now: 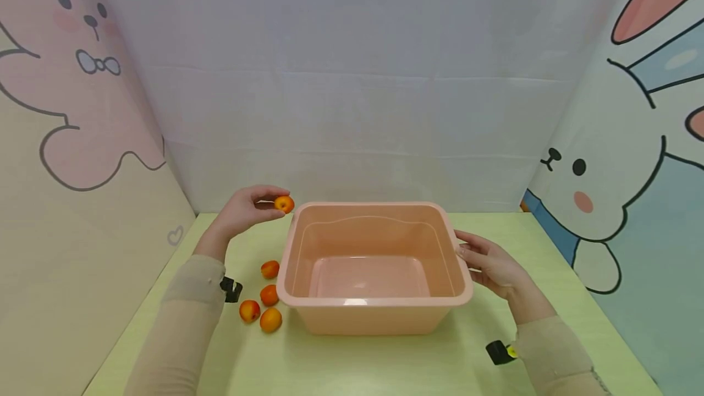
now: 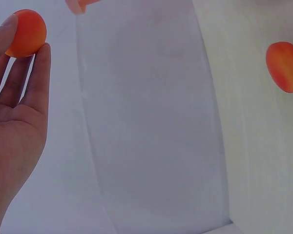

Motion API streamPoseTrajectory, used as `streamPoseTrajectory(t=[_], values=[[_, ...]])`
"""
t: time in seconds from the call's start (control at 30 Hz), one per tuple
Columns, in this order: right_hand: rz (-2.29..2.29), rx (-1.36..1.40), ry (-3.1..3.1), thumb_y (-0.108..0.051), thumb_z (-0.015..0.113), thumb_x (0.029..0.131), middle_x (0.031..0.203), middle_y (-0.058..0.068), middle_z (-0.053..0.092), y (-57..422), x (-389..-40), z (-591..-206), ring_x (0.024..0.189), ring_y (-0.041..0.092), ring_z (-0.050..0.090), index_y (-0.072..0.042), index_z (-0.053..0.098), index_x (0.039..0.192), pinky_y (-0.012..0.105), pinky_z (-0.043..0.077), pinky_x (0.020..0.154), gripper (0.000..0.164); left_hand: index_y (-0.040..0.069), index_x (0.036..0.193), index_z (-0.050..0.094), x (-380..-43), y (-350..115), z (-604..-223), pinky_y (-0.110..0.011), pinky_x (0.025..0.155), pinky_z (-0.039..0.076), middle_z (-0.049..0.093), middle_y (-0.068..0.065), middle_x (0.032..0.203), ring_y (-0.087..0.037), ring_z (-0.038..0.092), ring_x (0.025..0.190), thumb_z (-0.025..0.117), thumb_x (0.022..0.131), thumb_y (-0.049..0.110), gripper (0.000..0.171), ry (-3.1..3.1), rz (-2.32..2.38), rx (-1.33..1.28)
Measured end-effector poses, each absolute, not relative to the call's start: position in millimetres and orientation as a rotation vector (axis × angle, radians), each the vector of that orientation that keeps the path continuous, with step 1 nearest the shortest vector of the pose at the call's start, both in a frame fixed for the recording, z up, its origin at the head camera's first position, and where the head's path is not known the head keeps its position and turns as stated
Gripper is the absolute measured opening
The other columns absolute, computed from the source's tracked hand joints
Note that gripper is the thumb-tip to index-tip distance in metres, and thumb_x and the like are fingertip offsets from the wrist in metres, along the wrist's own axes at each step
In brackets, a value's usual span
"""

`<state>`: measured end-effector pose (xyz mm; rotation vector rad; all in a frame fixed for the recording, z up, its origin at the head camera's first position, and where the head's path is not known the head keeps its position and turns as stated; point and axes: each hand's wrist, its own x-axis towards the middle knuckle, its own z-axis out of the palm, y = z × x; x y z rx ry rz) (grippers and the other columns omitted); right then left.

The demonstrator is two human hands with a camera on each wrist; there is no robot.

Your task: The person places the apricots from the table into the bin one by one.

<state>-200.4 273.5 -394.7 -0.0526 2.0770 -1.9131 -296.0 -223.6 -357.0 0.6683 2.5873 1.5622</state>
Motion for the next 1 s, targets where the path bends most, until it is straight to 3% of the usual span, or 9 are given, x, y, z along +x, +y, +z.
streamPoseTrajectory(t=[0.67, 1.0], values=[[-1.928, -0.062, 2.068, -0.022, 0.055, 0.103, 0.113, 0.002, 0.063, 273, -201, -396, 0.097, 0.013, 0.065, -0.001, 0.019, 0.157, 0.029, 0.057, 0.081, 0.068, 0.006, 0.126, 0.067, -290, -177, -297, -0.032, 0.081, 0.058, 0.065, -0.011, 0.12, -0.027, 0.068, 0.103, 0.077, 0.086, 0.007, 0.041, 2.582, 1.417, 0.88], [-1.912, -0.043, 2.106, -0.024, 0.056, 0.103, 0.111, 0.0, 0.063, 271, -200, -395, 0.096, 0.012, 0.064, -0.002, 0.02, 0.157, 0.027, 0.057, 0.079, 0.068, 0.005, 0.126, 0.068, -285, -146, -267, -0.032, 0.09, 0.055, 0.066, -0.009, 0.121, -0.024, 0.067, 0.105, 0.077, 0.085, 0.004, 0.042, 2.512, 1.468, 1.037]])
